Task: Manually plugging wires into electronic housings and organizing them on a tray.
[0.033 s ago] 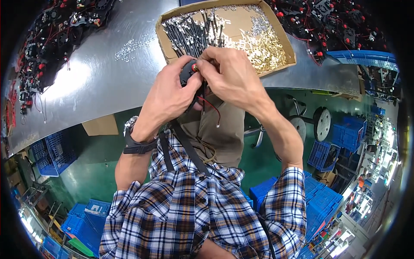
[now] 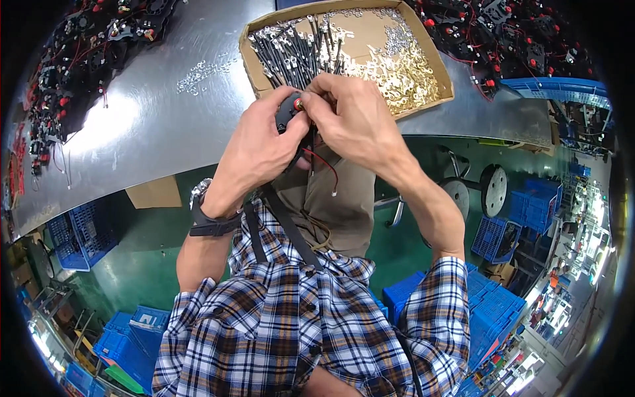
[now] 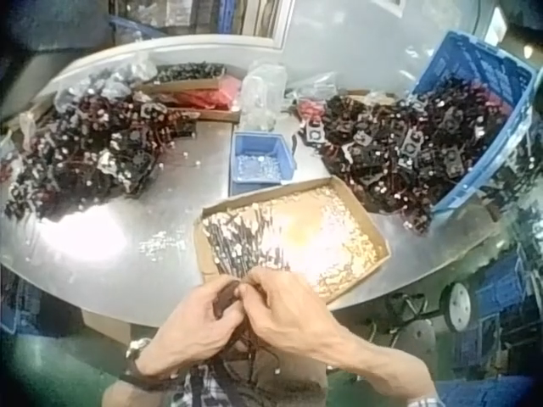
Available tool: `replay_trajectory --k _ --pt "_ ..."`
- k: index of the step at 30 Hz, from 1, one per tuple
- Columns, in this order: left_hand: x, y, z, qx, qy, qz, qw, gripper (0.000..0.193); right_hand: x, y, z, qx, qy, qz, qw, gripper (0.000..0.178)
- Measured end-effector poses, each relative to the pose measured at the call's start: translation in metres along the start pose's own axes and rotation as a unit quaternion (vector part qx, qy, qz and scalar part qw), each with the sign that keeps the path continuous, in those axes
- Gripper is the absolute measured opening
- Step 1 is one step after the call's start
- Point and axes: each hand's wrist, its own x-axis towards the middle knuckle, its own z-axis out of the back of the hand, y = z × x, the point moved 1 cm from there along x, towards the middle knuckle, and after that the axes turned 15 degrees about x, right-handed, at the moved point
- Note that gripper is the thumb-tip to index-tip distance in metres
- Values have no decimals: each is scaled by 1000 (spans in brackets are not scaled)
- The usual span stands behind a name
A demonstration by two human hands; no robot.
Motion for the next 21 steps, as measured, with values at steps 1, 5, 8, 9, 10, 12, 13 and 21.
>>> replay_trajectory --k 1,5,8,9,10,12,13,21 --pt "1 -1 0 0 0 -3 1000 27 -2 -2 -2 22 -27 -24 999 19" --pt "1 -1 0 -15 6 4 1000 27 -7 -13 -3 -62 -28 130 989 13" --pt "5 7 1 14 0 -22 1000 27 -11 -8 0 -259 39 211 942 23" --pt "7 10 2 53 -13 -61 997 28 -12 -7 1 -260 39 211 941 23" --pt "7 9 2 54 -14 -62 996 28 -11 -5 2 -278 54 218 934 25" --pt "8 7 3 39 -11 -75 996 28 -9 -4 5 -297 69 225 925 27" --pt "8 7 3 39 -13 -74 996 28 -8 -5 8 -279 78 224 930 28" --pt "7 3 6 20 15 -64 998 31 11 -6 24 -245 166 271 916 28"
